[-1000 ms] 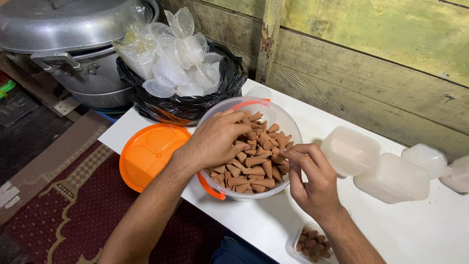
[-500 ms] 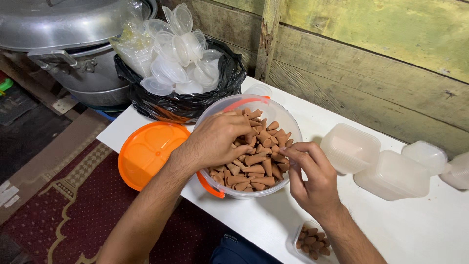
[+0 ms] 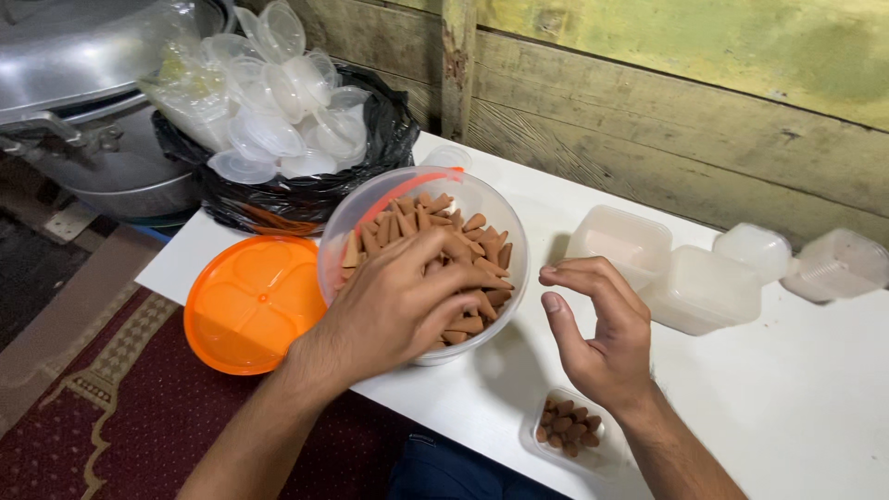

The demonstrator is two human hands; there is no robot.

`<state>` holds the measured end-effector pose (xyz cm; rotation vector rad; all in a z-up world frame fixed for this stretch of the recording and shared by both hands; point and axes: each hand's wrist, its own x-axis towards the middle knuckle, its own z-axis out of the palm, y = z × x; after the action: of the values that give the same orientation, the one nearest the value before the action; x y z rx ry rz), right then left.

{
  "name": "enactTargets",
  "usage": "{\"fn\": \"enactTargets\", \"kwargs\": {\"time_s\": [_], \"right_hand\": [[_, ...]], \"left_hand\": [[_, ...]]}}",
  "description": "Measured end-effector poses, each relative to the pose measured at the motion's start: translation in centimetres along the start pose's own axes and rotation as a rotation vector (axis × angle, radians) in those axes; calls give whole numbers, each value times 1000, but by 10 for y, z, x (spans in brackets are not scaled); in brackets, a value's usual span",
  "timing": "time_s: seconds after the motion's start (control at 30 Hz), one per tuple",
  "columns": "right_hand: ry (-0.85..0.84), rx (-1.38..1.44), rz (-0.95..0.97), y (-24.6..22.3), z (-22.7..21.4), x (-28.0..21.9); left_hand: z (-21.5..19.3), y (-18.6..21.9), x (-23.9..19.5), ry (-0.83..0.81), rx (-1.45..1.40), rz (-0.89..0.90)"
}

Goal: The person picks small brown conical items from a large transparent bowl and places them one by one into a small rectangular plastic container. The person repeats this process, filling the container with the items.

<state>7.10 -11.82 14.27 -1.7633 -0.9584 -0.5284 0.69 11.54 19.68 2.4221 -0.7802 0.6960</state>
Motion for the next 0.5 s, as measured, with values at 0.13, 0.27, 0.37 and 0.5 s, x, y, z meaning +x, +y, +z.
{"fn": "enactTargets", "kwargs": {"time_s": [0.13, 0.27, 0.37, 0.5], "right_hand": [[43, 237, 273, 0, -27, -43], [17, 486, 477, -8, -55, -85], [10, 541, 536, -12, -73, -109], [68, 457, 559, -8, -83, -138]], "left_hand": [[18, 43, 2, -33, -93, 66], [64, 66, -2, -24, -112, 69], [99, 71, -2, -12, -220, 83], [142, 71, -8, -15, -413, 10]]}}
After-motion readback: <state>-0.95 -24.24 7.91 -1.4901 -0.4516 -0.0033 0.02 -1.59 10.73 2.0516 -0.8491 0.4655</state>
